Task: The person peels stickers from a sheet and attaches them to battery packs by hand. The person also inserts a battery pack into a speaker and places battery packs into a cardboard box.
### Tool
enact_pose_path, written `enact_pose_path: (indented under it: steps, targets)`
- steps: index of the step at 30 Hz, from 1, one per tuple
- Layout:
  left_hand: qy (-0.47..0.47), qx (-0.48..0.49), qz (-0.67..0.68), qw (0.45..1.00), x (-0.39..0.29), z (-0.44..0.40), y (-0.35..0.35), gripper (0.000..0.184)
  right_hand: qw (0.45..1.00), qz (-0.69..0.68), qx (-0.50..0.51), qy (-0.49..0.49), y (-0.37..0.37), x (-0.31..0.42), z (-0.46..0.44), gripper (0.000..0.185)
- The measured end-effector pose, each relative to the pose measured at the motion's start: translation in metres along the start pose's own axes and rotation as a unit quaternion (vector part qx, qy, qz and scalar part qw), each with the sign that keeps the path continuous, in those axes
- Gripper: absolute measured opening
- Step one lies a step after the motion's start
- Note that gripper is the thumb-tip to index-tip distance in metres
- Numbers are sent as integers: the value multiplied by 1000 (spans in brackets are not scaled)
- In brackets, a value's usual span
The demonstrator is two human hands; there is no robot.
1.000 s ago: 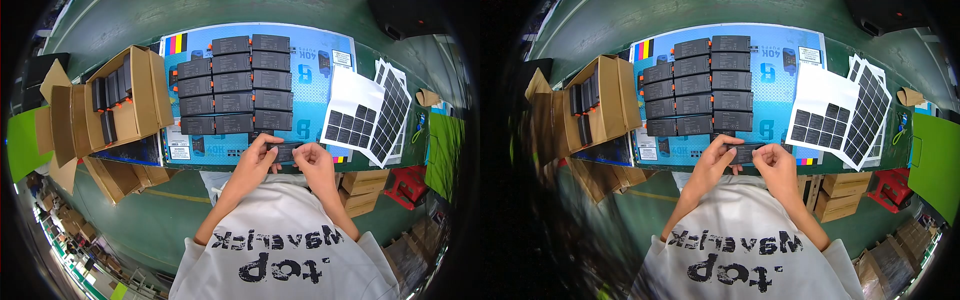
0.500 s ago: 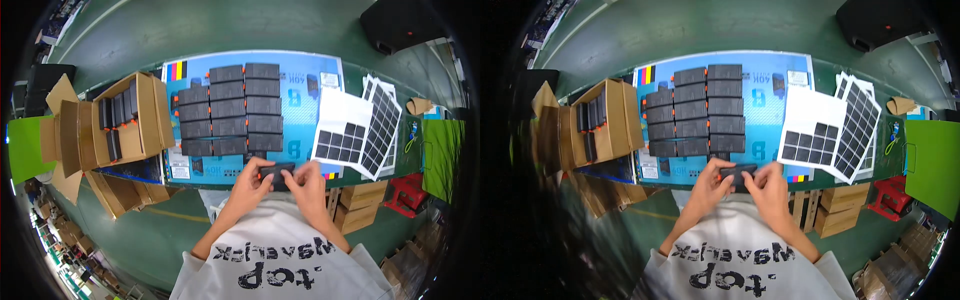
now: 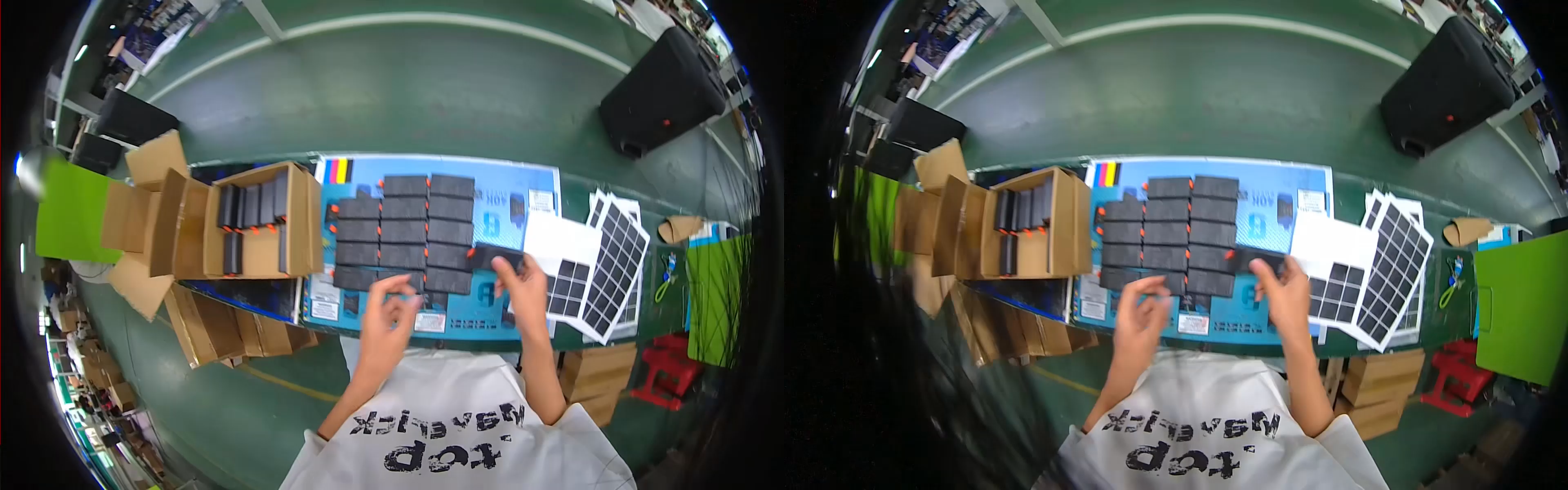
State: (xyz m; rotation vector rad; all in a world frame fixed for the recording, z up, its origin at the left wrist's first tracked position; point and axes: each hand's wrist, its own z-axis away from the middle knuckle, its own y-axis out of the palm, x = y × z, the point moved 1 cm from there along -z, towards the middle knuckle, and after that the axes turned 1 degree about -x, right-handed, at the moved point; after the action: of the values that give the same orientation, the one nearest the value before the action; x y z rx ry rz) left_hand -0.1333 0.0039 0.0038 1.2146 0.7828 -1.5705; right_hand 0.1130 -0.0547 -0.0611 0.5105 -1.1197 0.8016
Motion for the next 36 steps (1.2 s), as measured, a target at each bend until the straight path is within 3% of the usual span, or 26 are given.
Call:
enact_pose_path:
  steps: [2, 3, 4, 6, 8, 11, 12, 14, 15, 17, 18, 19, 21, 22, 24, 26, 27, 29, 31, 32, 33, 36]
  targets:
    - [35, -66, -74, 995, -22, 0, -40, 20, 998, -27, -52, -30, -5, 10, -38, 47]
    - [152, -179, -179, 955, -30, -6, -58, 14, 996, -16, -72, -42, -4, 14, -54, 48]
    - [259, -290, -275, 879, -34, -12, -73, 11, 996, -17, -70, -49, -4, 19, -70, 48]
    - [310, -439, -247, 806, -48, -24, -100, 10, 998, -5, -47, -34, 0, 26, -96, 51]
    - [322, -471, -446, 690, -58, -44, -138, 16, 998, -2, -31, -51, 7, 26, -115, 53]
    - [275, -469, -524, 656, -68, -59, -187, 20, 994, 79, -44, -54, 16, 25, -128, 70]
    - [226, -429, -516, 706, -71, -63, -203, 33, 995, 81, -43, -50, 15, 16, -137, 75]
    - [227, -352, -465, 780, -75, -75, -225, 50, 996, 66, -35, -41, 11, 4, -150, 80]
    - [187, -297, -544, 762, -73, -78, -244, 69, 995, 85, -33, -40, 7, 2, -154, 78]
    - [78, -277, -605, 742, -71, -85, -256, 82, 990, 125, -43, -38, 9, 5, -149, 73]
    - [70, -290, -613, 732, -71, -90, -255, 90, 991, 117, -45, -39, 13, 4, -150, 73]
    - [76, -287, -616, 730, -73, -94, -255, 90, 987, 140, -36, -68, 14, 2, -151, 71]
    - [-2, -300, -626, 720, -69, -102, -251, 89, 966, 224, -52, -116, 10, 7, -146, 69]
    - [25, -303, -670, 678, -64, -103, -254, 89, 947, 283, -77, -134, 13, 16, -139, 69]
    - [37, -279, -684, 673, -63, -107, -262, 90, 908, 358, -115, -188, 13, 17, -134, 71]
    - [-7, -287, -655, 699, -73, -104, -249, 93, 907, 377, -104, -153, 14, 18, -132, 72]
    - [-10, -272, -650, 710, -62, -110, -264, 99, 903, 372, -117, -180, 16, 18, -127, 72]
    - [28, -261, -680, 684, -53, -114, -274, 104, 905, 368, -137, -164, 17, 17, -127, 75]
    - [47, -237, -661, 711, -51, -117, -291, 108, 905, 365, -166, -143, 17, 20, -121, 71]
    - [38, -235, -667, 706, -48, -119, -297, 108, 902, 379, -147, -145, 12, 20, -117, 59]
    - [25, -237, -672, 701, -47, -120, -299, 108, 902, 378, -154, -139, 3, 18, -110, 59]
    - [-3, -237, -701, 672, -59, -111, -276, 113, 910, 278, -172, -257, -30, 22, -67, 29]
